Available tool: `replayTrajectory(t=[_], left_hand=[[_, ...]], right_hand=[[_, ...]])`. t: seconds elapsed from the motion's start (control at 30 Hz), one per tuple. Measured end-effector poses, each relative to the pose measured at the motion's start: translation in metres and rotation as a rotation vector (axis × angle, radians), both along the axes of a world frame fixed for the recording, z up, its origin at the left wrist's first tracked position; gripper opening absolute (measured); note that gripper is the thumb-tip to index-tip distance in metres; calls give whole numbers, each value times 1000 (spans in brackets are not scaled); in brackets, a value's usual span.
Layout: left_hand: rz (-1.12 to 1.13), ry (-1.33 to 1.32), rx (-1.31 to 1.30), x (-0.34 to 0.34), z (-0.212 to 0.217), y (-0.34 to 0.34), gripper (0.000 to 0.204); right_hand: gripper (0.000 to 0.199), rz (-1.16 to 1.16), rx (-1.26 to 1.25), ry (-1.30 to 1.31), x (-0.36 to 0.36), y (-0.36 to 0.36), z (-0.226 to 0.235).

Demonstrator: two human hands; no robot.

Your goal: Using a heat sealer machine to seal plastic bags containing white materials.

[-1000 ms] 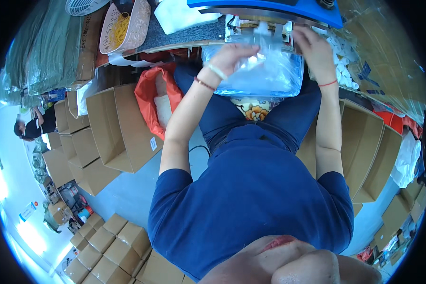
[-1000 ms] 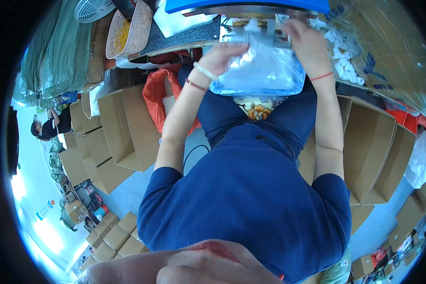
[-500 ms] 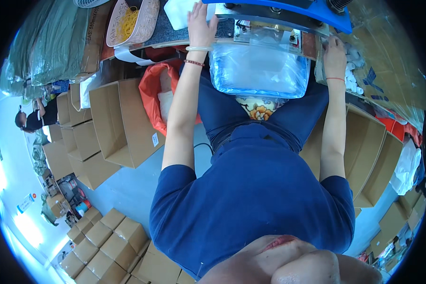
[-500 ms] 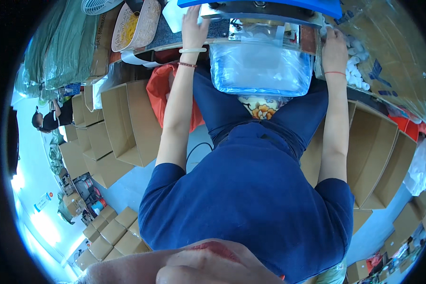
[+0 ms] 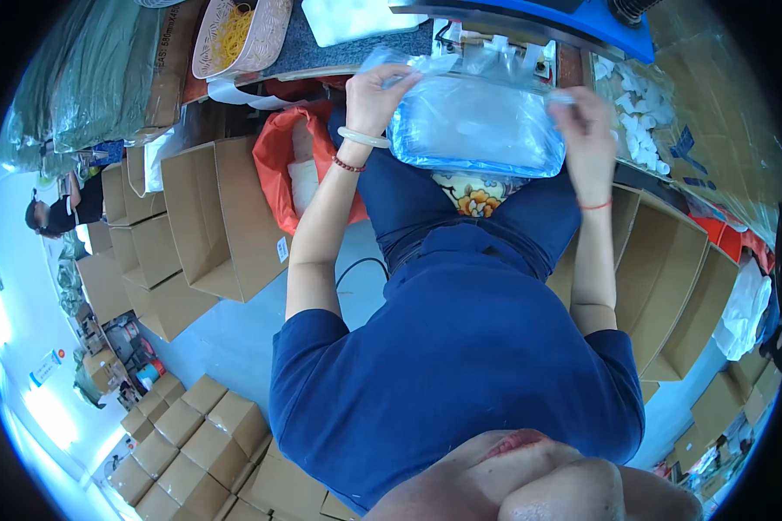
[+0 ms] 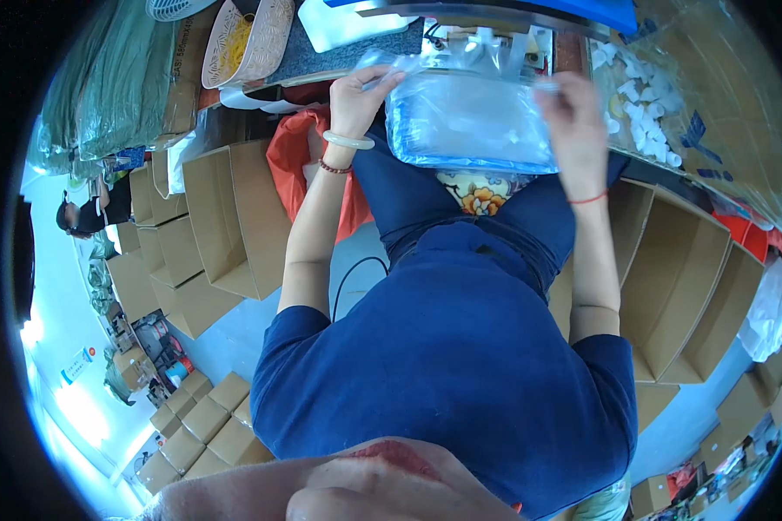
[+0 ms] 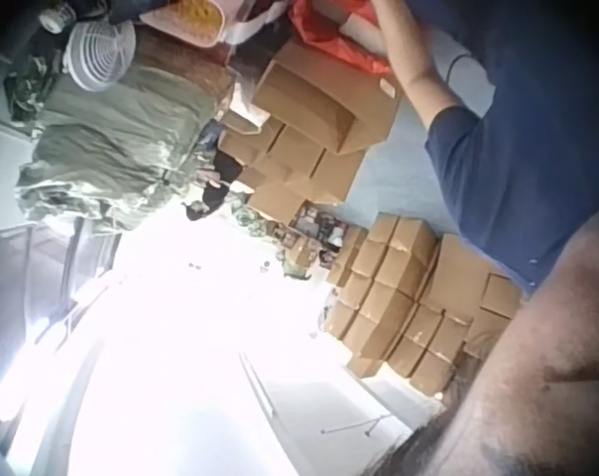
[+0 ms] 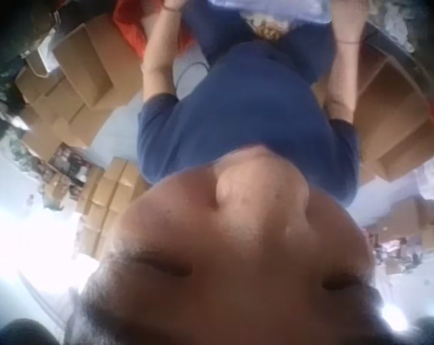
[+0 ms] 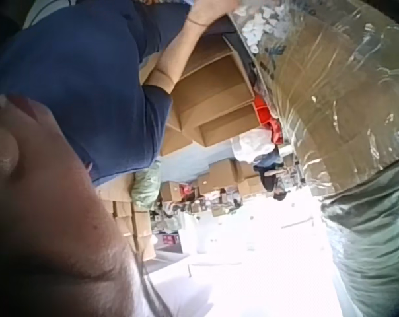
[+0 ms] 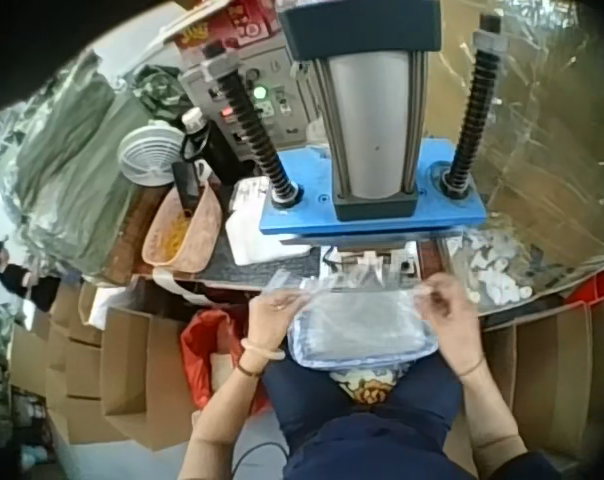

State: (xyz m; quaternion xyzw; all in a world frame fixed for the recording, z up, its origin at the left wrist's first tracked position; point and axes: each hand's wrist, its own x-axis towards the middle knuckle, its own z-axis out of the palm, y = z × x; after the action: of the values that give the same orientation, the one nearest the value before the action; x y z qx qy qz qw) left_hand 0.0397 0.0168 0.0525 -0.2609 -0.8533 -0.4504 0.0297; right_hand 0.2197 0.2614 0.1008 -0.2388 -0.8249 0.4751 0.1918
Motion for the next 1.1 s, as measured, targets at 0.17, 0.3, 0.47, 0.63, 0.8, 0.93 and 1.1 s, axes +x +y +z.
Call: replayTrajectory(t=[0.17, 0.3, 0.47, 0.63, 0.8, 0.93, 1.1], left_hand=[[-141, -403, 126, 30, 29, 16, 21], [-305, -474, 151, 36, 44, 27, 20], [-594, -940, 95, 28, 40, 33, 23], [-481, -933, 220, 31, 20, 39, 23], [-382, -736, 157, 37, 19, 46, 23], [-421, -710, 88, 37, 24, 42, 22], [-644, -1041, 147, 33, 15, 42, 23]], right_hand=[[25, 279, 49, 208, -19, -29, 30], [26, 385, 261, 268, -37, -26, 50], [26, 656, 378, 46, -46, -2, 44], [26, 341, -25, -17, -45, 6, 14], [27, 304, -77, 105, -46, -5, 13], [29, 457, 138, 67, -51, 5, 29], [29, 687, 274, -180, -57, 20, 22]])
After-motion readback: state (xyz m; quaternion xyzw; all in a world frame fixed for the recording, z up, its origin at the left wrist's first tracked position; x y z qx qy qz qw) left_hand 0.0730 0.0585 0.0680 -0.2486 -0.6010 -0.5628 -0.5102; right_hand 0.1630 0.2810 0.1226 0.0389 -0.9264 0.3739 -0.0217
